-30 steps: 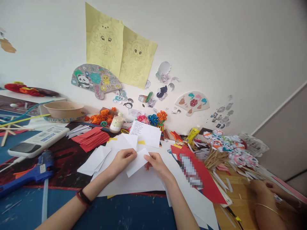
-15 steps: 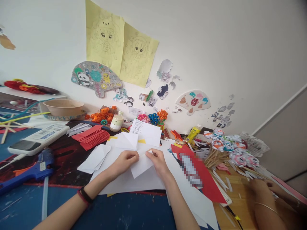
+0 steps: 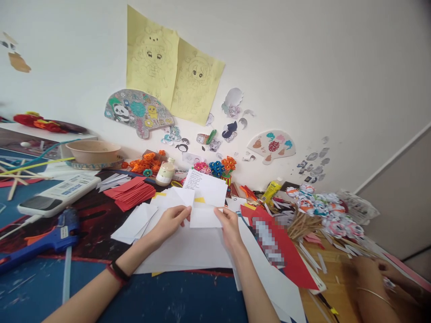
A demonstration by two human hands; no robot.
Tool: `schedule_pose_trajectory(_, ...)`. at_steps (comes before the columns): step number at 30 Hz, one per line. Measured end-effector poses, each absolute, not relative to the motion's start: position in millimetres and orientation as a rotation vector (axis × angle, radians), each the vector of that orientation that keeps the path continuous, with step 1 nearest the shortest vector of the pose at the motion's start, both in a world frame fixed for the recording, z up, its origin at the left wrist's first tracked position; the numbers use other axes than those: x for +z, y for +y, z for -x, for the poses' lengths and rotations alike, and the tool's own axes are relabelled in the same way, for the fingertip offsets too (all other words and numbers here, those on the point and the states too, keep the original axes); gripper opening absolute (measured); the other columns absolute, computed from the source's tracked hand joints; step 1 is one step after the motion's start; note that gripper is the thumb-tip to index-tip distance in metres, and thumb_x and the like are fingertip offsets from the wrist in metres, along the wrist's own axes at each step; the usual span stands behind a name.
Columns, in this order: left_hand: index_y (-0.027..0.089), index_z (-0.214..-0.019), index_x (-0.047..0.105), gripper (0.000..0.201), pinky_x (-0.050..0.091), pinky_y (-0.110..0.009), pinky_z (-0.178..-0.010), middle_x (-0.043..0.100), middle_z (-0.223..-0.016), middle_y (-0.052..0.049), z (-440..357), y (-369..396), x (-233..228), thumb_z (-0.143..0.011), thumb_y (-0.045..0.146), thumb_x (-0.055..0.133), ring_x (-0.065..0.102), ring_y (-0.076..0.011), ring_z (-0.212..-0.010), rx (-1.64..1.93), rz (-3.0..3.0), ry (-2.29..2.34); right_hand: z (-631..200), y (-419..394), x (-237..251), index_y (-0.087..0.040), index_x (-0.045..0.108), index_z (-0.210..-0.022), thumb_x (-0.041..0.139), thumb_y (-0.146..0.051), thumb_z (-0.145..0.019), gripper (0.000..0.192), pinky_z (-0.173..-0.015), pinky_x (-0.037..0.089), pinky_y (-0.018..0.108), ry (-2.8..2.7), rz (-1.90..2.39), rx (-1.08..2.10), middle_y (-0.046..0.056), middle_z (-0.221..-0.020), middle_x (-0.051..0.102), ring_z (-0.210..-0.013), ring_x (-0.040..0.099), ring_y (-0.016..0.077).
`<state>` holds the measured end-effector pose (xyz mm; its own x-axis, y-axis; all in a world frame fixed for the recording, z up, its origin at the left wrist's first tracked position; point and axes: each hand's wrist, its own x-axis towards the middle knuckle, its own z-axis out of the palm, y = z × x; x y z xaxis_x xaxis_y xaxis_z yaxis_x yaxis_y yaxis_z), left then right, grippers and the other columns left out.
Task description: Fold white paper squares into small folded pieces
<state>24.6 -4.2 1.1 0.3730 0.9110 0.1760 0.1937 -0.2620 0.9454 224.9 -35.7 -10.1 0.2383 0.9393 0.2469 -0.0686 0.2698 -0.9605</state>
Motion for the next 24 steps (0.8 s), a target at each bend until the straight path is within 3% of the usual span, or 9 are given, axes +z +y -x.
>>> schedule_pose_trajectory(3,0.017,-0.061,0.051,0.035,0.032,-0.023,-0.055,0.047,-0.055,0.004,-28,-7,-2,-0.079,0.047,0.045,0.045,-0.013,-0.057,0.976,-1.708,0.973,-223,-37,-11,-0.014,0.065,-0.069,0.066,-0.031,-0.073,0.018,-0.058,0.038,0.024,-1.165,1.047,1.0,0.001,-0.067,0.059,-0.062,0.05,0.0129)
schedule_pose_trajectory(10,0.017,-0.056,0.047,0.035,0.028,-0.022,-0.054,0.043,-0.055,0.004,-29,-2,-11,-0.078,0.044,0.045,0.039,-0.0121,-0.058,0.955,-1.841,0.937,-223,-41,-10,-0.013,0.066,-0.072,0.063,-0.036,-0.075,0.023,-0.05,0.04,0.023,-1.464,1.064,1.348,0.0,-0.064,0.054,-0.056,0.049,0.0118)
schedule_pose_trajectory(15,0.017,-0.058,0.045,0.035,0.029,-0.022,-0.054,0.041,-0.058,0.004,-28,-5,-5,-0.08,0.044,0.043,0.039,-0.0122,-0.061,0.98,-1.834,0.961,-223,-42,-5,-0.013,0.064,-0.071,0.06,-0.038,-0.078,0.026,-0.05,0.04,0.024,-1.532,1.06,1.296,0.0,-0.063,0.051,-0.055,0.047,0.011)
schedule_pose_trajectory(20,0.017,-0.056,0.043,0.034,0.027,-0.022,-0.053,0.039,-0.056,0.004,-26,-7,-1,-0.081,0.041,0.042,0.037,-0.0117,-0.057,0.961,-1.95,0.955,-227,-42,-8,-0.013,0.058,-0.06,0.06,-0.04,-0.078,0.033,-0.045,0.027,0.021,-1.528,1.138,1.286,-0.003,-0.055,0.044,-0.049,0.037,0.008)
schedule_pose_trajectory(24,0.017,-0.056,0.045,0.035,0.027,-0.022,-0.053,0.041,-0.055,0.004,-28,-10,-1,-0.082,0.041,0.041,0.037,-0.0115,-0.056,0.959,-2.04,0.953,-226,-41,-9,-0.014,0.064,-0.069,0.061,-0.036,-0.078,0.024,-0.052,0.03,0.021,-1.53,1.11,1.256,-0.001,-0.062,0.053,-0.057,0.043,0.0096)
